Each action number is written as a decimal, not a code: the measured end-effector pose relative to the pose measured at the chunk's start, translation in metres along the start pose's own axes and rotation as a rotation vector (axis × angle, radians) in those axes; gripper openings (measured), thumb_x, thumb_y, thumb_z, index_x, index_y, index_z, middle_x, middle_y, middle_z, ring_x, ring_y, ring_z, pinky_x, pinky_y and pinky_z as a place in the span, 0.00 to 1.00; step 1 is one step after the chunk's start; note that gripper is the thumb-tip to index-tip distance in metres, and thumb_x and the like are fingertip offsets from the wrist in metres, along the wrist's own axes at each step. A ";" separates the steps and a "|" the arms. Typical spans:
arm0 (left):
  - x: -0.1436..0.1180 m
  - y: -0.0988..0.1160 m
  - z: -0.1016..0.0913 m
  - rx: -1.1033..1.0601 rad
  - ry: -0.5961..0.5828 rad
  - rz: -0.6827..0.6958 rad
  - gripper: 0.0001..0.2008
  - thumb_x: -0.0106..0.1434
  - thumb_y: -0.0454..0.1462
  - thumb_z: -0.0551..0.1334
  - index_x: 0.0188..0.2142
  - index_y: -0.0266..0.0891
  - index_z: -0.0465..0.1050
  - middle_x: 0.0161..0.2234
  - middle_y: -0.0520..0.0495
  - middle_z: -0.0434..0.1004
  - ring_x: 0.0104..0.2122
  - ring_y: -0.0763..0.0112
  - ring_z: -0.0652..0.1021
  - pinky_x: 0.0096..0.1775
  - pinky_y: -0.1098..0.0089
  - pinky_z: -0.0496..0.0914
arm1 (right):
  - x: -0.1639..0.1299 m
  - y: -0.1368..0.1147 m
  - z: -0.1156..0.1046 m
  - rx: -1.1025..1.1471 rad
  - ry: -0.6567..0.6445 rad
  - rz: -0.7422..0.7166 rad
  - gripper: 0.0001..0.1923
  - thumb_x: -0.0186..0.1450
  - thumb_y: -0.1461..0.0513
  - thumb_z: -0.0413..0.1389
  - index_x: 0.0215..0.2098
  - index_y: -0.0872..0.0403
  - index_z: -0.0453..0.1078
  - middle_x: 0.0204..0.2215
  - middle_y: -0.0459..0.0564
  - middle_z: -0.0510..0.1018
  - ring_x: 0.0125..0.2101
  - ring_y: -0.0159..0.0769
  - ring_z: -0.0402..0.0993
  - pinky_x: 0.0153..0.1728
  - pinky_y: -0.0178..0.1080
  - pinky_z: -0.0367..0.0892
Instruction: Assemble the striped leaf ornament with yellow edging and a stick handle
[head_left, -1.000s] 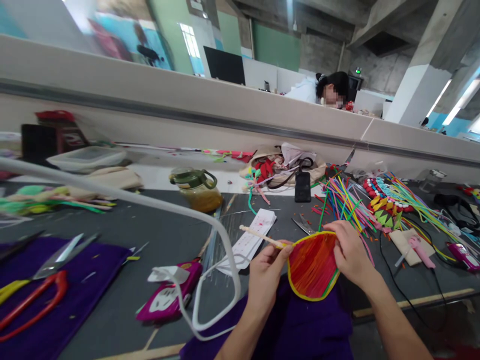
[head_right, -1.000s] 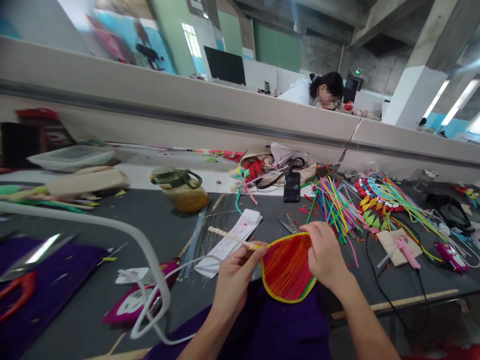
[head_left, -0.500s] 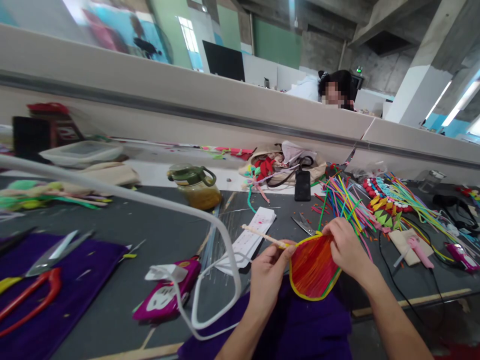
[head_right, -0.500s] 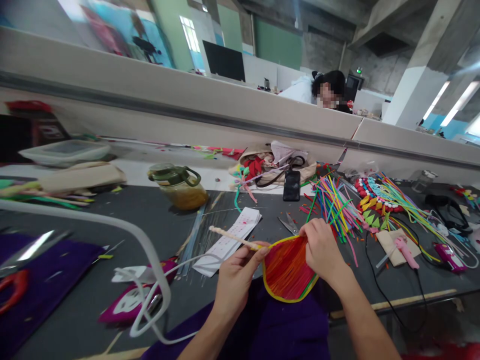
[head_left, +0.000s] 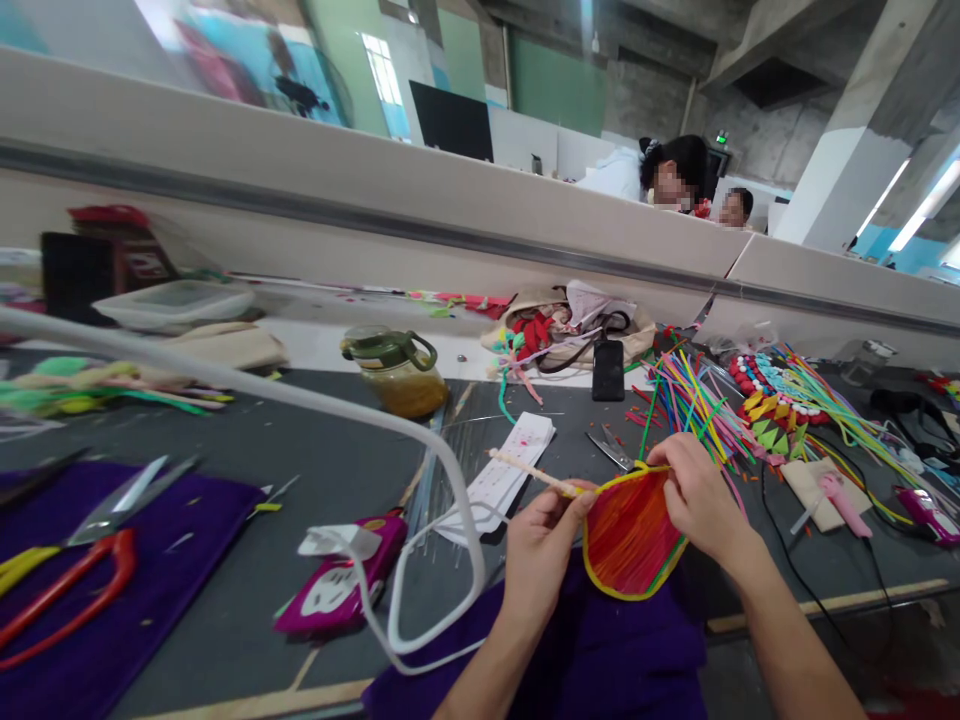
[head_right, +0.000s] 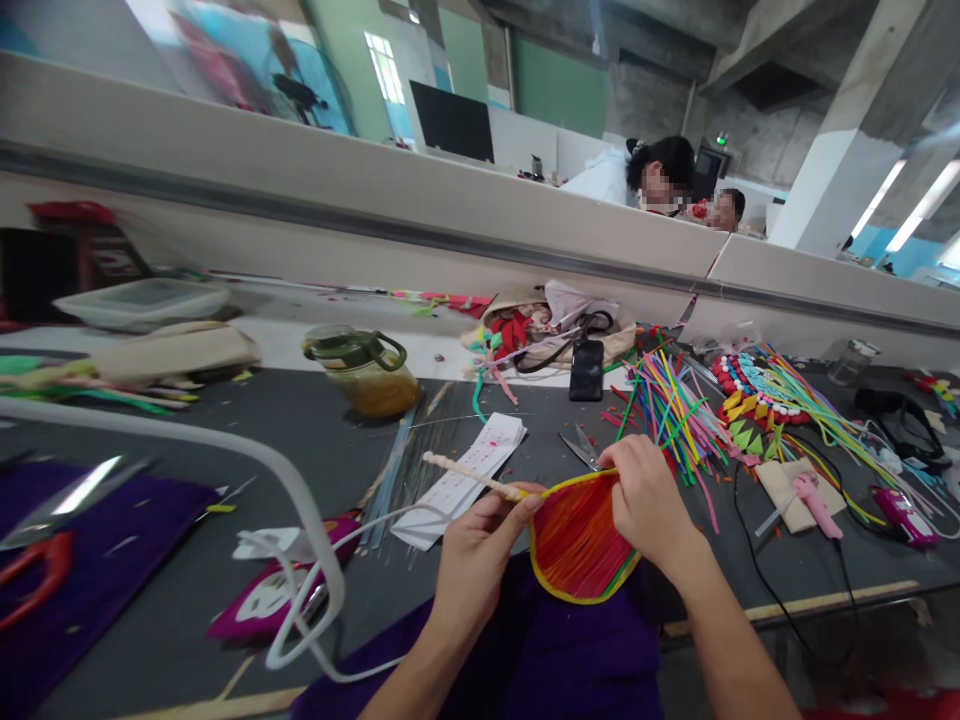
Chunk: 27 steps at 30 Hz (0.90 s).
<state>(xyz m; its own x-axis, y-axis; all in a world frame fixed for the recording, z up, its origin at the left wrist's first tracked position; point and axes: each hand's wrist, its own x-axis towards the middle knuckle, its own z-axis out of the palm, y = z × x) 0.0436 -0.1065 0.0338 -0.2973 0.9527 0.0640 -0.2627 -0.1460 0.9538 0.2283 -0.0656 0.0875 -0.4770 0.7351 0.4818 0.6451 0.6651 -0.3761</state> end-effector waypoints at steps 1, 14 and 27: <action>0.000 0.000 0.000 0.000 -0.006 0.005 0.09 0.53 0.41 0.69 0.30 0.37 0.80 0.27 0.48 0.79 0.29 0.69 0.74 0.33 0.74 0.69 | 0.001 -0.003 0.000 -0.002 -0.011 -0.015 0.16 0.56 0.74 0.45 0.37 0.53 0.64 0.36 0.52 0.70 0.40 0.42 0.65 0.43 0.43 0.62; -0.001 -0.002 -0.001 -0.017 -0.018 -0.007 0.09 0.53 0.40 0.69 0.30 0.36 0.79 0.28 0.48 0.80 0.30 0.69 0.75 0.33 0.74 0.69 | 0.008 -0.014 0.002 -0.083 -0.098 -0.054 0.14 0.56 0.74 0.47 0.36 0.54 0.66 0.36 0.52 0.70 0.40 0.42 0.64 0.43 0.43 0.61; -0.002 0.001 0.001 0.009 0.011 -0.003 0.10 0.52 0.41 0.69 0.30 0.35 0.79 0.27 0.47 0.79 0.28 0.67 0.76 0.32 0.71 0.71 | 0.010 -0.014 0.004 -0.111 -0.142 -0.085 0.15 0.55 0.75 0.46 0.34 0.53 0.65 0.34 0.51 0.70 0.38 0.41 0.63 0.41 0.42 0.61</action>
<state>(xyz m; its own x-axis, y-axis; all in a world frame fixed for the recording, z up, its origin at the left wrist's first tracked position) 0.0447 -0.1085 0.0344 -0.3069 0.9500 0.0582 -0.2549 -0.1409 0.9567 0.2119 -0.0672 0.0941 -0.6074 0.6929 0.3885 0.6567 0.7132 -0.2453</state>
